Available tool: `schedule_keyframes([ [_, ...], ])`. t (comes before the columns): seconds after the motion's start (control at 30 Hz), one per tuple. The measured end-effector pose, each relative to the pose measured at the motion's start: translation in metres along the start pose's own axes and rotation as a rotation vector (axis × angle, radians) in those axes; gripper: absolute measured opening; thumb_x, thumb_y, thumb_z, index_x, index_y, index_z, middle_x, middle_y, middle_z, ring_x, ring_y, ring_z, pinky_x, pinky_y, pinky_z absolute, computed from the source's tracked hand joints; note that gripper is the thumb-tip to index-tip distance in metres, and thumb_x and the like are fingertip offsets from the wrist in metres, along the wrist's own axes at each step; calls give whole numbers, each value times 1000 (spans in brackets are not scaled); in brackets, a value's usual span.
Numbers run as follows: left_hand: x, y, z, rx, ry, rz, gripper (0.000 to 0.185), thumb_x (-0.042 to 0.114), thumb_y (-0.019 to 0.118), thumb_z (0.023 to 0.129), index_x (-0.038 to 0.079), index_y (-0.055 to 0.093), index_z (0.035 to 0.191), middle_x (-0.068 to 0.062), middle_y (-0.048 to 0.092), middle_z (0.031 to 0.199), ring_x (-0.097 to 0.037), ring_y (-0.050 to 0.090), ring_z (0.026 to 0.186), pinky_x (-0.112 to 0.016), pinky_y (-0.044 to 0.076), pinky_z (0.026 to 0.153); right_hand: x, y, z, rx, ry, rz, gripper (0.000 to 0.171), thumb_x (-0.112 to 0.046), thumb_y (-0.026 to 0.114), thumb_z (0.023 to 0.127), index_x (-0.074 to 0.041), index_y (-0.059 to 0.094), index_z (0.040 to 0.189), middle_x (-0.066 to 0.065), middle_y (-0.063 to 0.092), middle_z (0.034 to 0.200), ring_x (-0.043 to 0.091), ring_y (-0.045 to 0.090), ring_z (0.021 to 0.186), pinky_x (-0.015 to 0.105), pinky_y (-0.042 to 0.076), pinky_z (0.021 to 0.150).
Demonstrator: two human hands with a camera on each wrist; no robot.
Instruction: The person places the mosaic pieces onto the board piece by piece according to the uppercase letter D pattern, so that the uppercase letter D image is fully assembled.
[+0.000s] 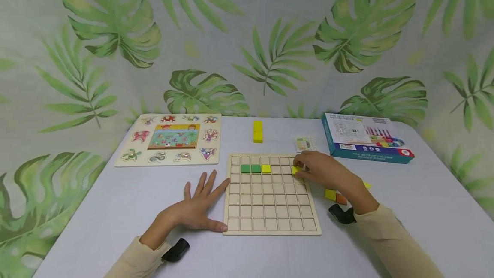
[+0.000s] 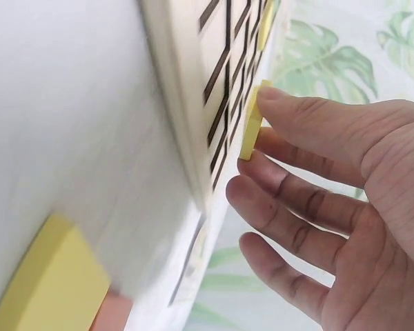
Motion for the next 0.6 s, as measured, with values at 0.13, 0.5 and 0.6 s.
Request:
schedule_keyframes([
  [0.13,1,-1,0,3,-1,4,116,58,80,77,21,11,163,-20,-17,166,-42,-26,149,-75,-20,106,-6,1,5,-3,-21,6,21,-27,72,94,-13,69,109,-2,64,97,10,55,80,32,49,74],
  [0.5,1,-1,-1,3,9,0,117,58,80,77,20,10,163,-21,-17,166,-43,-27,149,-75,-19,106,-26,0,17,11,-98,-41,23,-26,73,93,-12,70,111,1,66,101,12,55,82,32,50,75],
  [0.6,2,-2,-1,6,8,4,117,57,80,77,20,10,163,-21,-17,166,-43,-27,149,-75,-20,106,-33,-3,22,22,-133,-62,22,-25,73,93,-11,70,110,2,66,101,12,56,81,32,51,75],
])
Point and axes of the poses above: each hand's wrist, its own z-axis towards the middle knuckle, its own y-axis out of the palm, x = y × z, the point moved 4 cm from there along z, towards the middle knuckle
